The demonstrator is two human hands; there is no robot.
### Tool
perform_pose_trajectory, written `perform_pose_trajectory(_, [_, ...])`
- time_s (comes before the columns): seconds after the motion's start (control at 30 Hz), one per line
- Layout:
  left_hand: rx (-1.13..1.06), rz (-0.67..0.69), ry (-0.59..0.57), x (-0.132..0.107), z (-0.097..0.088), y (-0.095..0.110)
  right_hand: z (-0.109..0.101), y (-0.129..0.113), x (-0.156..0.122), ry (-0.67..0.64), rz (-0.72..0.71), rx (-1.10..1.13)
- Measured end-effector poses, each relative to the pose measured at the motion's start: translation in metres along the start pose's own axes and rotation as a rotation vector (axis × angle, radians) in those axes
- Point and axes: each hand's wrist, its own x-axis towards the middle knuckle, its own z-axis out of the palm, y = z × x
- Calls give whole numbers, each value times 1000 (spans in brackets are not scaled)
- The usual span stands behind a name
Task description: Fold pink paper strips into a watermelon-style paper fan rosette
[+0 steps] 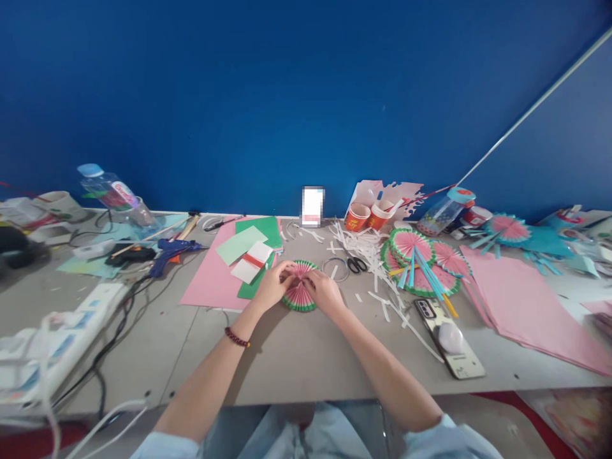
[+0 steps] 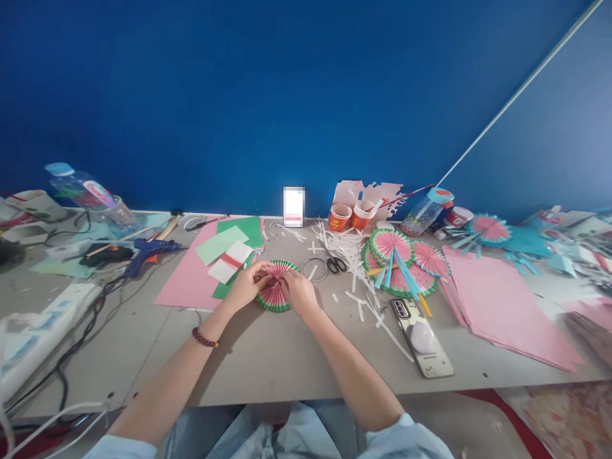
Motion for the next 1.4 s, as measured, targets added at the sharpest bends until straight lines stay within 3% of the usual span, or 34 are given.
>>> perform_pose_trajectory(0.2, [17,43,23,-1,0,9,-3,3,1,88,19,125])
perform_pose_trajectory(0.37, [62,107,112,-2,1,16,-3,1,1,178,-16,245])
perform_pose_trajectory(0.77, [91,182,247,-4,5,15,-2,-6,0,287,-8,321])
perform_pose_trajectory(1.07, [-218,-35,225,-4,-3,24,-8,-11,-3,304,18,333])
perform_pose_trajectory(1.3, [-114,-73,280,-7,2,19,-10,-12,-4,305,3,311])
perform_pose_trajectory(1.4, [-51,-67,225,-6,5,19,-10,-13,-5,298,-15,317])
